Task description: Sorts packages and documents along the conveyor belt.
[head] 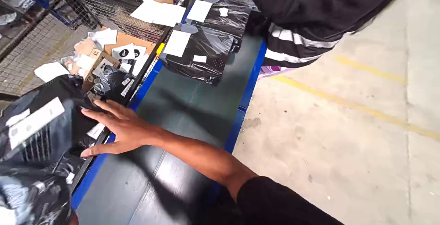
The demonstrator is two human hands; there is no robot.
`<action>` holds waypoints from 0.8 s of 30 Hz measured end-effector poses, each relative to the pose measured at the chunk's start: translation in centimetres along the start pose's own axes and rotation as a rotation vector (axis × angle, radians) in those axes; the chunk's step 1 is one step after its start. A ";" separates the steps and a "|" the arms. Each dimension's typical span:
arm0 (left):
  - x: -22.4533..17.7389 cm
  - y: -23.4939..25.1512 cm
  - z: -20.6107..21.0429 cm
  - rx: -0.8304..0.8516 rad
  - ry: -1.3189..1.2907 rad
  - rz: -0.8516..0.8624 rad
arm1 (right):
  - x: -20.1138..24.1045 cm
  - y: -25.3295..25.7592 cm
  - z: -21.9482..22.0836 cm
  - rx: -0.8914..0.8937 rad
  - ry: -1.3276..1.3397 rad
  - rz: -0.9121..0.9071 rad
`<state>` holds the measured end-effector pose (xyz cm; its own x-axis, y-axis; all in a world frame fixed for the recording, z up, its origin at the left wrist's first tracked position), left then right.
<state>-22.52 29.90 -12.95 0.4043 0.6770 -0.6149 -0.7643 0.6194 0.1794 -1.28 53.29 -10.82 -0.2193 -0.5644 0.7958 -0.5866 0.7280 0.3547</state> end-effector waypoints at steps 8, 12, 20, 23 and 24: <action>19.1 -2.7 -2.5 0.153 -0.077 -0.445 | -17.2 -24.1 -17.8 -0.643 -0.099 0.590; 28.4 3.9 5.5 0.293 -0.284 -0.552 | -24.2 -29.5 -19.4 -0.593 -0.011 0.897; 30.3 3.5 0.2 0.094 0.120 -0.432 | -18.3 -28.6 -7.5 -0.562 0.241 0.874; 18.3 -0.1 -4.6 -0.091 0.254 -0.279 | -13.4 -28.5 -1.8 -0.600 0.498 0.814; 13.5 0.6 -5.4 -0.136 0.330 -0.185 | -11.9 -25.6 0.0 -0.571 0.576 0.698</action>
<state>-20.28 37.25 -25.28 0.3750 0.3815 -0.8449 -0.7622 0.6456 -0.0468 16.28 41.36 -29.34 0.1233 0.2069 0.9706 0.0111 0.9777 -0.2098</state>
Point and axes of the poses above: each hand's wrist, its own y-axis towards the middle knuckle, its own z-axis out of the palm, x = y × z, the point moved 10 cm from there along y, towards the middle knuckle, and after that the axes turned 12 degrees about -y, right-handed, at the moved point
